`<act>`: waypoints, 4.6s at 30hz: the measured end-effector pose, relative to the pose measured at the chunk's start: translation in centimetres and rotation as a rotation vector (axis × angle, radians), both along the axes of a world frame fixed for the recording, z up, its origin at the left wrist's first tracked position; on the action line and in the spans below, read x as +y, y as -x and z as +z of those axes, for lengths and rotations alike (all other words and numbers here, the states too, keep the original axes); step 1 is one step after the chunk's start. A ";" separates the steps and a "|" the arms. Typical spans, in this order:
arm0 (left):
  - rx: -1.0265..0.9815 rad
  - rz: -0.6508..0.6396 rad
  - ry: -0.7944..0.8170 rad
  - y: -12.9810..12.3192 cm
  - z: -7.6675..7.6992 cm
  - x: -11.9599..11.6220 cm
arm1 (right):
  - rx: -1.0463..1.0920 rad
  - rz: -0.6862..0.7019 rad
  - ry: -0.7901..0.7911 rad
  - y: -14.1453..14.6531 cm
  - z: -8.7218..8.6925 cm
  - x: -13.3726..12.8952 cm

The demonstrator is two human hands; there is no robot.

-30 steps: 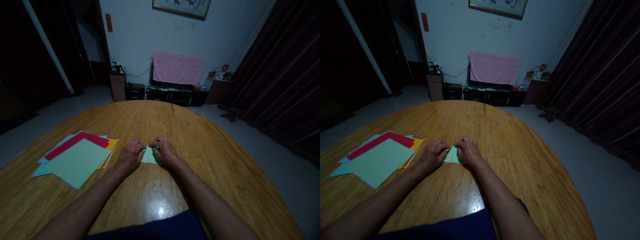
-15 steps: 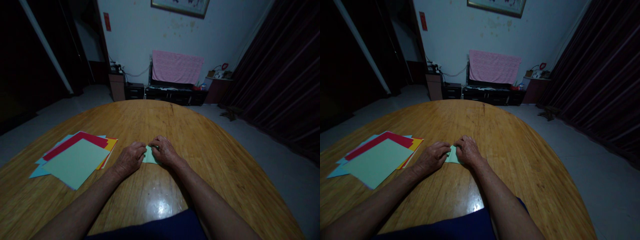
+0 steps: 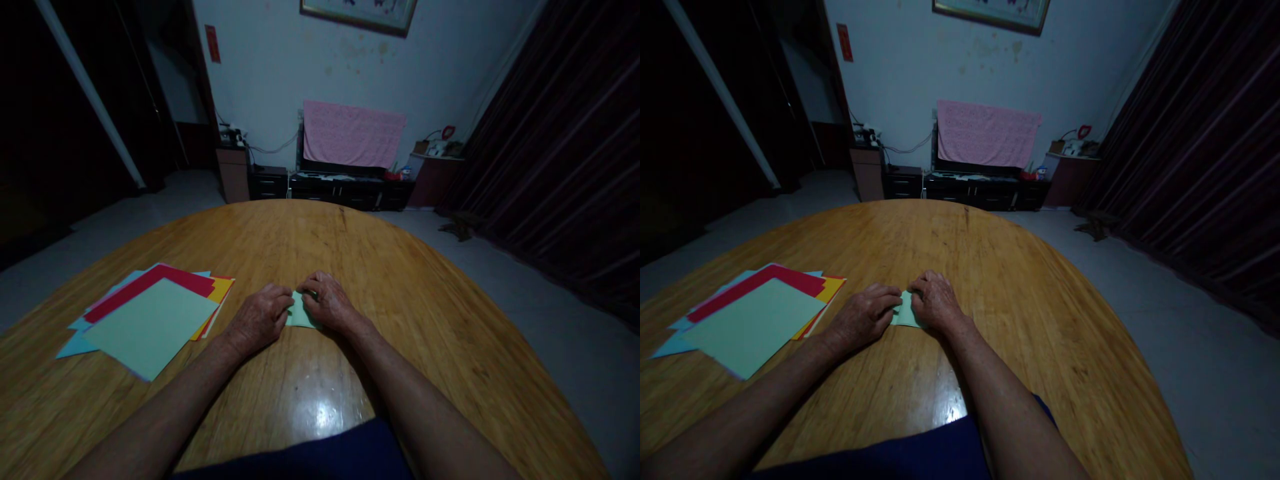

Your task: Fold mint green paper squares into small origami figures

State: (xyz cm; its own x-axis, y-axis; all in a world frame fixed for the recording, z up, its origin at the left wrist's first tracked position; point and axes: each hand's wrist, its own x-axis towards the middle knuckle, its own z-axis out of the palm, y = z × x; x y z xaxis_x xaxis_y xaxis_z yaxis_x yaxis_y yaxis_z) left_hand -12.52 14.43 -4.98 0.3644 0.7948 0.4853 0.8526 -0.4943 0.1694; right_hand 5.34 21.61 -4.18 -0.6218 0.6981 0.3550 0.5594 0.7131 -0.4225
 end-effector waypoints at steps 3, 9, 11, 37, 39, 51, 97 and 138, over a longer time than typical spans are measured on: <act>-0.007 -0.007 0.011 0.1 0.1 0.0 | 0.004 0.000 0.006 0.0 0.0 0.0; -0.018 -0.025 0.008 0.2 0.2 0.0 | 0.015 0.005 0.009 -0.1 0.0 0.0; -0.018 -0.036 0.000 0.2 0.2 0.0 | 0.013 0.007 0.015 -0.1 0.1 0.0; -0.039 -0.078 -0.050 0.4 -0.2 0.2 | -0.043 0.068 -0.018 -0.4 0.1 0.1; -0.040 -0.078 -0.057 0.4 -0.2 0.2 | -0.045 0.067 -0.014 -0.3 0.1 0.1; -0.026 -0.080 -0.057 0.5 -0.2 0.3 | -0.063 0.054 -0.019 -0.4 0.2 0.1; 0.106 -0.064 0.009 0.5 1.3 -0.9 | -0.069 0.095 -0.083 -0.6 -0.1 -0.2; 0.147 -0.079 0.116 0.0 2.0 -1.7 | 0.036 -0.217 0.036 1.7 0.2 -1.6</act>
